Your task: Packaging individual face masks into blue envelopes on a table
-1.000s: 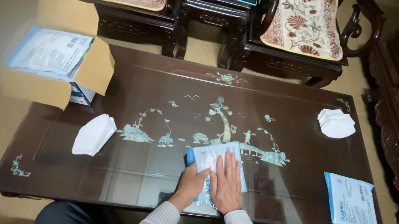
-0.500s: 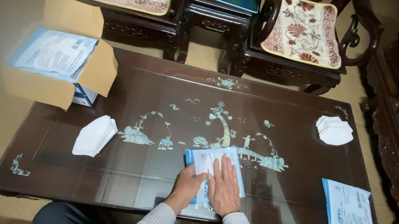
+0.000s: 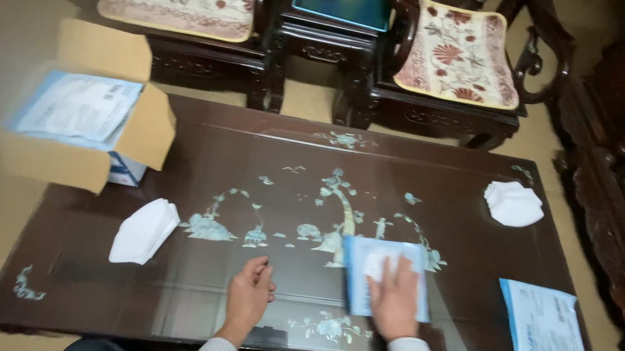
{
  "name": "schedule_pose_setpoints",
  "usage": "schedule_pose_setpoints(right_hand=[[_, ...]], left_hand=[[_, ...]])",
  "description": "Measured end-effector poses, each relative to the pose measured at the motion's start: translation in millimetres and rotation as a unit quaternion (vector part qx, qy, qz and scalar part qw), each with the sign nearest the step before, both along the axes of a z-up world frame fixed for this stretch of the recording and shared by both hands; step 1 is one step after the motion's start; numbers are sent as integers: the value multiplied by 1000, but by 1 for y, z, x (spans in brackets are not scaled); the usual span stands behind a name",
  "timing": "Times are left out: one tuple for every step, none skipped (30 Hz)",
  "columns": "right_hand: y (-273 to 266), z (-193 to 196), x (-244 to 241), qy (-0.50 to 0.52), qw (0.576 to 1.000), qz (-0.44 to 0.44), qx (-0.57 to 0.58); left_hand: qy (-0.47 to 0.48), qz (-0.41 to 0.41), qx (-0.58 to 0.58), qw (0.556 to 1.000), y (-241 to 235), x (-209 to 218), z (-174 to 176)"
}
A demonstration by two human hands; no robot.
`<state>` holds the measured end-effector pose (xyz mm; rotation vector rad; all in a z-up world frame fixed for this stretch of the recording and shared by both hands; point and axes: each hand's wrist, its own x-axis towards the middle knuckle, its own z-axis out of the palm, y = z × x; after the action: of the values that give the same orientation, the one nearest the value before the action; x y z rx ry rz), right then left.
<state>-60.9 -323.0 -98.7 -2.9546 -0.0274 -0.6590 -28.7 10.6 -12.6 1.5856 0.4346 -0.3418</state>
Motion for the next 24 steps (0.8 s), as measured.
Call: schedule_pose_setpoints(right_hand=[[-22, -11, -1, -10, 1000, -19, -18], [-42, -21, -1, -21, 998, -37, -36], [-59, -26, -6, -21, 999, -17, -30], [-77, -32, -9, -20, 998, -40, -36], [-94, -40, -8, -21, 997, -60, -40], [-87, -29, -7, -22, 998, -38, -33], [-83, -16, -10, -64, 995, -47, -64], [-80, -3, -13, -107, 988, -55, -93], [-69, 9, -15, -106, 989, -47, -88], [-60, 21, -16, -76, 991, -56, -95], [-55, 35, -20, -47, 991, -70, -104], [-51, 34, -19, -48, 992, -66, -100], [-50, 35, -19, -29, 993, -79, -83], [-50, 36, -20, -11, 994, -92, -66], [-52, 33, -19, -13, 994, -92, -65], [-53, 30, -18, 1, 994, -97, -42], [-56, 28, -18, 16, 995, -101, -20], [-55, 27, -16, 15, 994, -102, -20], [-56, 27, -15, 49, 992, -118, -7], [-57, 27, -15, 83, 988, -134, 6], [-56, 28, -15, 82, 987, -134, 5], [-55, 29, -15, 70, 989, -131, -14], [-54, 30, -16, 57, 990, -127, -33], [-55, 30, -18, 58, 990, -126, -35]], left_hand=[[2, 1, 3, 1000, -1, 1, -8], [3, 2, 5, 1000, 0, 1, -17], [4, 22, 10, 1000, 3, 1, -17], [2, -13, -15, 1000, 7, 2, -18], [-2, -45, -39, 998, 12, 3, -19], [-3, -23, -32, 999, 22, 9, -31], [-49, 32, -25, 998, 31, 14, -43], [-94, 87, -16, 992, 39, 21, -56], [-93, 95, -11, 991, 64, 27, -57], [-180, 141, 88, 969, 87, 33, -58], [-265, 181, 183, 929, 107, 42, -58], [-265, 183, 187, 928, 136, 41, -46], [-305, 208, 289, 883, 160, 42, -34], [-340, 229, 387, 826, 185, 43, -22], [-341, 229, 387, 825, 197, 44, -24], [-246, 186, 421, 853, 210, 46, -26], [-147, 140, 449, 870, 222, 48, -29], [-148, 140, 449, 870, 225, 47, -28], [-139, 133, 440, 877, 227, 46, -27], [-131, 125, 431, 884, 228, 44, -27], [-131, 125, 429, 885, 228, 46, -27], [-141, 126, 442, 877, 227, 47, -27], [-149, 128, 454, 869, 227, 47, -28], [-148, 129, 453, 870, 224, 44, -25]])
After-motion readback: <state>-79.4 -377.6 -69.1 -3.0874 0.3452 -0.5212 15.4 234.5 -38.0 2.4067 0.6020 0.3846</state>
